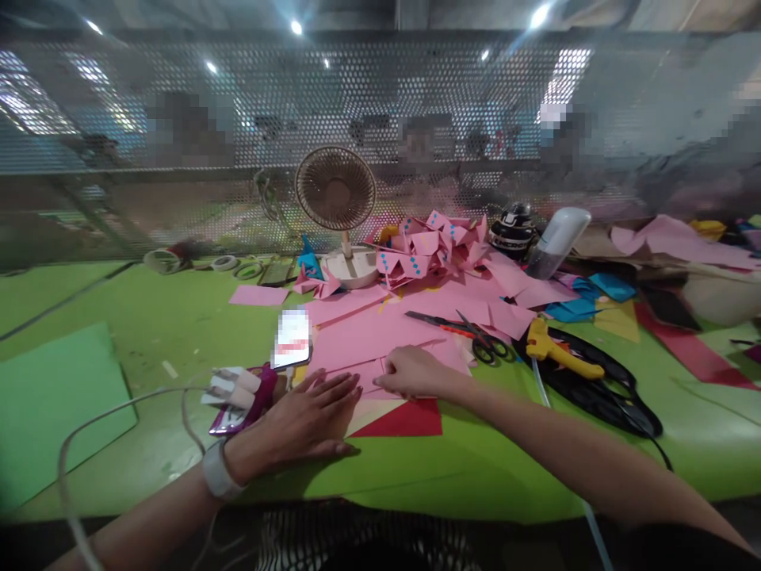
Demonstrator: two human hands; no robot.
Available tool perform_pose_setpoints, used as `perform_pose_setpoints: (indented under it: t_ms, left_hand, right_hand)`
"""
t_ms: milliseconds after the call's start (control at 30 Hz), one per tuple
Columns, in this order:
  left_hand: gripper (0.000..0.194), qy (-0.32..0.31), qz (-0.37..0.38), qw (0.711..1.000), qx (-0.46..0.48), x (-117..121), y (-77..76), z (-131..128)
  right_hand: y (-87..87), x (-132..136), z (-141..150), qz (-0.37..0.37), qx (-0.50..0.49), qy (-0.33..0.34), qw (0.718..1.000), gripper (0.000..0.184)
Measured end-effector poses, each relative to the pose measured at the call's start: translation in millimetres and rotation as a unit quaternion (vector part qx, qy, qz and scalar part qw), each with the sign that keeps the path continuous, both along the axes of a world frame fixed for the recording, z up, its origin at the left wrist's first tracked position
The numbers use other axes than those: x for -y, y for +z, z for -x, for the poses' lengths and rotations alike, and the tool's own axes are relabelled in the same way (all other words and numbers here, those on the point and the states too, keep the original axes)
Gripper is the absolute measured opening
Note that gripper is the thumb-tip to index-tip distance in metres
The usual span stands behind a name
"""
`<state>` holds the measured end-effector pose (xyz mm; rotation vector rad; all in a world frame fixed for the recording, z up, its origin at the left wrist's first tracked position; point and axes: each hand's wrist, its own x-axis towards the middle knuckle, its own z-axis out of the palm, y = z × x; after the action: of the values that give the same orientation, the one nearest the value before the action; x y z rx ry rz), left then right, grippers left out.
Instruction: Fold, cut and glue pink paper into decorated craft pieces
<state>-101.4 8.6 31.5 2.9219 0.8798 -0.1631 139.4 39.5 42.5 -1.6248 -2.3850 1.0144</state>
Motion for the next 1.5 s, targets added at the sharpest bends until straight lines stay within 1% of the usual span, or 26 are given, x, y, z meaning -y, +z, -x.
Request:
perform_pose_setpoints:
  t_ms: [33, 67, 100, 133, 200, 300, 500, 633, 867, 967, 1033, 1100, 1133, 1200, 1233, 1267, 1333, 1367, 1433, 1500]
  left_hand:
    - [0.079, 0.001, 0.001, 1.0, -0.002, 0.3, 0.9, -0.4]
    - [0.08, 0.002, 0.003, 1.0, -0.003, 0.5, 1.9, -0.7]
    - [0.08, 0.002, 0.005, 1.0, -0.004, 0.6, 2.7, -1.0]
    - [0.08, 0.003, 0.006, 1.0, -0.004, 0.7, 3.3, -1.1]
    - [0.08, 0.003, 0.006, 1.0, 0.0, 0.7, 3.8, -1.2]
    - [0.079, 0.003, 0.004, 1.0, 0.008, 0.3, 2.8, -0.4]
    - [0.074, 0.004, 0.011, 1.0, 0.01, 0.8, 5.4, 0.5]
    - [0.074, 0.004, 0.013, 1.0, 0.01, 1.4, 8.6, -0.7]
    - [0.073, 0.007, 0.014, 1.0, 0.009, 2.3, 7.8, 0.5]
    - [0.071, -0.002, 0.013, 1.0, 0.025, 2.5, 12.2, 0.1]
    - [0.063, -0.001, 0.013, 0.998, 0.054, 1.9, 18.6, -4.2]
    - [0.051, 0.033, 0.014, 0.995, 0.089, 0.1, 25.6, -13.0]
    - [0.047, 0.076, 0.011, 0.991, 0.106, -1.6, 28.2, -18.9]
    - [0.051, 0.208, 0.011, 0.97, 0.122, -6.5, 29.8, -32.1]
    - [0.053, 0.242, 0.052, 0.962, 0.118, -9.6, 28.5, -38.7]
    - [0.056, 0.26, 0.131, 0.95, 0.11, -13.0, 25.8, -44.9]
    - [0.06, 0.294, 0.29, 0.903, 0.115, -20.0, 17.9, -54.7]
    - [0.059, 0.306, 0.344, 0.88, 0.119, -23.3, 13.6, -58.1]
    - [0.054, 0.33, 0.392, 0.851, 0.119, -28.6, 6.6, -61.6]
    - [0.05, 0.341, 0.403, 0.841, 0.115, -32.0, 3.1, -61.0]
  right_hand:
    - [-2.4, -6.1, 4.2, 0.069, -0.025, 0.001, 0.997, 0.034]
    - [-6.0, -11.6, 8.2, 0.123, -0.045, 0.001, 0.991, 0.034]
    - [-10.1, -16.3, 11.9, 0.161, -0.061, 0.0, 0.985, 0.033]
    - [-14.2, -20.1, 14.9, 0.185, -0.07, -0.002, 0.98, 0.033]
    - [-20.8, -25.0, 18.1, 0.209, -0.08, 0.001, 0.975, 0.033]
    - [-23.8, -27.6, 15.4, 0.225, -0.09, 0.004, 0.97, 0.033]
    - [-21.2, -27.3, -3.4, 0.251, -0.097, -0.005, 0.963, 0.032]
    - [-25.8, -27.1, -13.2, 0.255, -0.114, -0.009, 0.96, 0.031]
    - [-30.3, -28.1, -22.0, 0.273, -0.124, -0.019, 0.954, 0.028]
    - [-30.6, -29.2, -23.4, 0.278, -0.126, -0.015, 0.952, 0.027]
    - [-31.7, -30.8, -23.9, 0.279, -0.119, -0.013, 0.953, 0.027]
    - [-33.5, -32.7, -24.1, 0.277, -0.108, -0.011, 0.955, 0.026]
    - [-34.3, -33.5, -24.1, 0.276, -0.103, -0.01, 0.956, 0.027]
    - [-35.3, -34.5, -24.2, 0.273, -0.097, -0.007, 0.957, 0.027]
    - [-35.2, -34.5, -24.2, 0.27, -0.096, -0.006, 0.958, 0.028]
    - [-35.0, -34.3, -24.2, 0.267, -0.096, -0.005, 0.959, 0.028]
    - [-34.0, -33.3, -24.3, 0.261, -0.096, -0.001, 0.961, 0.028]
    - [-33.5, -32.7, -24.3, 0.26, -0.098, 0.001, 0.961, 0.028]
    - [-33.0, -31.8, -24.4, 0.262, -0.104, 0.005, 0.959, 0.029]
    - [-32.6, -31.3, -24.4, 0.267, -0.11, 0.005, 0.957, 0.03]
